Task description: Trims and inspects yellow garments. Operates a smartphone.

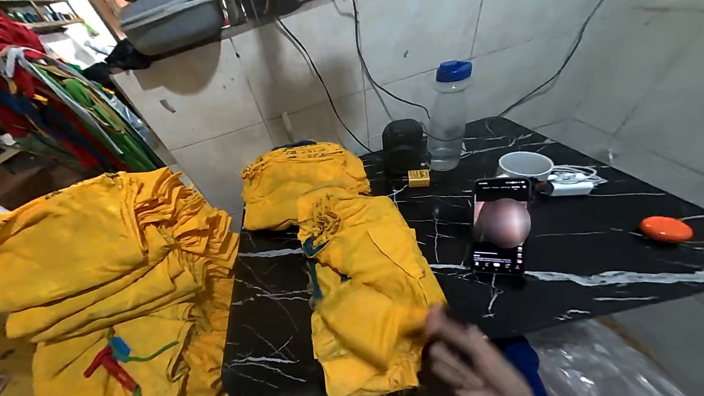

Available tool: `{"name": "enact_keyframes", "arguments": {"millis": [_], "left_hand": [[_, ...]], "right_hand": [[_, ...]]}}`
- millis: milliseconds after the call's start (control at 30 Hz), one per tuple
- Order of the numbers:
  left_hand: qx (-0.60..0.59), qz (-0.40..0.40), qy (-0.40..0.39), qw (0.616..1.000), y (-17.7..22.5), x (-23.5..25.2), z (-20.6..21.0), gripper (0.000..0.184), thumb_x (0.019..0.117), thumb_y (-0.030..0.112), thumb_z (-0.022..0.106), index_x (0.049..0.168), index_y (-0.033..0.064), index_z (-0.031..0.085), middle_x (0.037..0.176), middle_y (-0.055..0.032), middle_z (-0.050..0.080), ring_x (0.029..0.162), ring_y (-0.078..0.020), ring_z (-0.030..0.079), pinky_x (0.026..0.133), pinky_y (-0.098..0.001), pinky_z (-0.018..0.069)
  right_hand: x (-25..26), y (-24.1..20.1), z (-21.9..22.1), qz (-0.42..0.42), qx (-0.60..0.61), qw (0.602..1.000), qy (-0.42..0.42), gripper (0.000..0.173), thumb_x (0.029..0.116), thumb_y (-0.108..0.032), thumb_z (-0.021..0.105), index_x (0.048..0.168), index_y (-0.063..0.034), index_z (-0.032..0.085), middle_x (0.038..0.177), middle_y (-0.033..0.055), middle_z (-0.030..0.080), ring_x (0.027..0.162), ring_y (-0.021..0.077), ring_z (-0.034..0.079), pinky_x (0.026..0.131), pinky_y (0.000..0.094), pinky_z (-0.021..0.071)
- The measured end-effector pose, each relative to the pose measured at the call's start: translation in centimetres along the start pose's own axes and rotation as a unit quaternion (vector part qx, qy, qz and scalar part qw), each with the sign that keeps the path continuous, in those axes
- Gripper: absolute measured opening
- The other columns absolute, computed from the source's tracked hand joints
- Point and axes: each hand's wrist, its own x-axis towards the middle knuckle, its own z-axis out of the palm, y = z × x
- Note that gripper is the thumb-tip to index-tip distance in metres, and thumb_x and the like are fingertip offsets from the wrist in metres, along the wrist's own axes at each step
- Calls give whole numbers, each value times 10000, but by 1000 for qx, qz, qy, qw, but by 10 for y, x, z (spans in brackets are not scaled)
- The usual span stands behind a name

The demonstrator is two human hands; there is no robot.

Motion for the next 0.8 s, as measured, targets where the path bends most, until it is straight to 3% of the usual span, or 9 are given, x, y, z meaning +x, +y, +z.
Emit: {"name": "enact_keyframes", "arguments": {"millis": [67,100,167,300,367,467,567,667,800], "left_hand": [[15,-17,78,997,-14,-3,1,192,1005,248,668,992,82,765,969,-40,756,930,-140,719,869,-347,602],[25,-23,120,992,-21,-2,1,179,1001,247,677,991,91,763,973,-29,752,939,-131,710,868,-332,596],[74,-28,182,980,-35,5,-1,163,968,253,718,1037,112,765,1047,-25,749,1037,-146,697,935,-349,583],[240,-64,169,954,-58,14,0,507,937,520,675,1335,206,676,1372,-79,635,1252,-310,590,964,-530,506],[279,-48,176,943,-65,12,4,342,980,451,634,1215,220,727,1322,-64,669,1223,-299,618,960,-527,506],[203,-34,241,948,-66,6,4,165,1002,303,643,982,193,765,1091,30,745,1105,-154,670,964,-402,528],[95,-26,300,949,-60,7,-1,127,983,214,674,952,142,774,1003,24,756,1013,-96,692,936,-319,553],[8,-25,329,944,-51,12,2,74,945,90,698,942,55,763,960,-24,749,954,-85,710,894,-248,596],[-56,-47,333,940,-54,16,2,95,956,66,680,989,33,763,944,-25,745,853,-66,708,788,-222,609]], "right_hand": [[9,-21,-9,-19,179,984,-6,244,1070,-351,506,957,-206,667,1188,-20,729,409,-72,382,369,105,328],[9,-24,-9,-29,182,983,-15,241,1067,-350,517,954,-196,664,1232,25,721,409,-67,381,368,109,315],[5,-14,-4,-34,50,998,-15,204,1053,-316,564,962,-170,673,1060,34,765,444,-56,413,395,126,314],[-4,25,-7,-73,-314,945,-51,162,1018,-191,634,1052,-60,722,918,21,735,814,101,699,734,288,600],[-10,36,-11,-81,-430,898,-42,175,982,-231,689,1024,-68,737,896,25,731,822,101,700,758,305,598],[-20,40,-13,-85,-497,864,-21,325,997,-330,670,831,-51,680,706,58,620,650,145,600,617,330,513],[-27,36,-7,-31,-532,846,-21,388,1021,-400,617,909,-47,732,759,93,679,708,202,661,681,416,556],[-30,40,1,-13,-486,874,-2,380,1009,-415,640,988,-48,740,779,79,696,706,175,665,682,394,561],[-29,46,8,-13,-271,962,15,291,982,-211,703,1143,24,639,703,-2,626,601,97,614,586,275,558]]}}
